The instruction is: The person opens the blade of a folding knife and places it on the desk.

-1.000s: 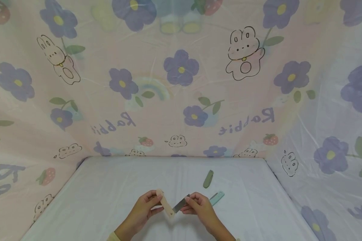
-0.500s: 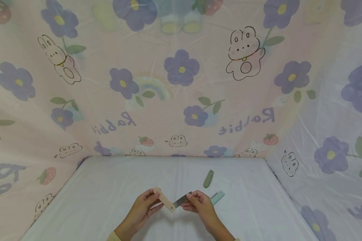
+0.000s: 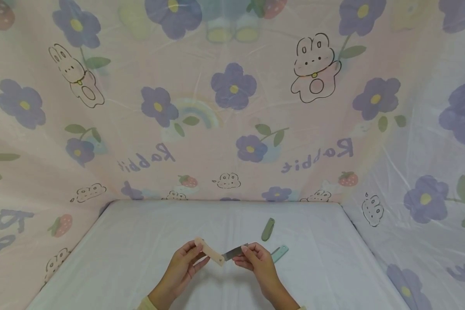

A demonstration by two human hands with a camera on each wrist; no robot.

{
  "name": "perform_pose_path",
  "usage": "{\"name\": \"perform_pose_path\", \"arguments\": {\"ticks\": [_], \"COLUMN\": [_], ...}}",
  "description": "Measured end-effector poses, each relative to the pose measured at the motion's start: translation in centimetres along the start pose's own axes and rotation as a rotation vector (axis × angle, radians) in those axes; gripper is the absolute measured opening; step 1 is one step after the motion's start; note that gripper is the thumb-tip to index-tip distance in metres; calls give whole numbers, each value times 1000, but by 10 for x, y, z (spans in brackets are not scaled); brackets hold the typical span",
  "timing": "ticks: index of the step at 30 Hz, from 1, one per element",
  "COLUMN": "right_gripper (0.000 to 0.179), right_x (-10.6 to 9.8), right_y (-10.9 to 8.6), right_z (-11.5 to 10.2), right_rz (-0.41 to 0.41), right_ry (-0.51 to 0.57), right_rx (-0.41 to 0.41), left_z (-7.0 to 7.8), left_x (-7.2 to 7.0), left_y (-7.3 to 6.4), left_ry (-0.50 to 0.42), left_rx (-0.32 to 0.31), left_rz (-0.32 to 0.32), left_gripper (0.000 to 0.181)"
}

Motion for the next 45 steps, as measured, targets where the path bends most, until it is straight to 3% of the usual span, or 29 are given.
{"name": "perform_pose_path", "arguments": {"ticks": [17,32,37,45], "right_gripper": [24,25,19,26], "right_x": [6,13,14,15], "right_y": [-2,-5,-4,-6], "right_z": [0,0,3,3], "right_rz": [106,159,192,202], "right_ry": [99,134,177,186], "right_rx": [-42,-29,-29,-28], "left_z": [1,-1,-1,-1], "left_x": [7,9,11,14], "left_y": [-4,-2,0,3], "left_ry": [-136,-200,-215,-273], "left_rx": [34,23,27,42], "left_rz": [38,94,93,86], "left_gripper": [31,38,42,40]}}
Point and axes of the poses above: each hand's wrist, its own y-axis towards the middle knuckle, its own x-axis out of the palm, z = x × y, the point moved 2 cm from there along y, towards the middle knuckle, and after that the axes turned 7 degrees about -x, right-handed, at the moved point
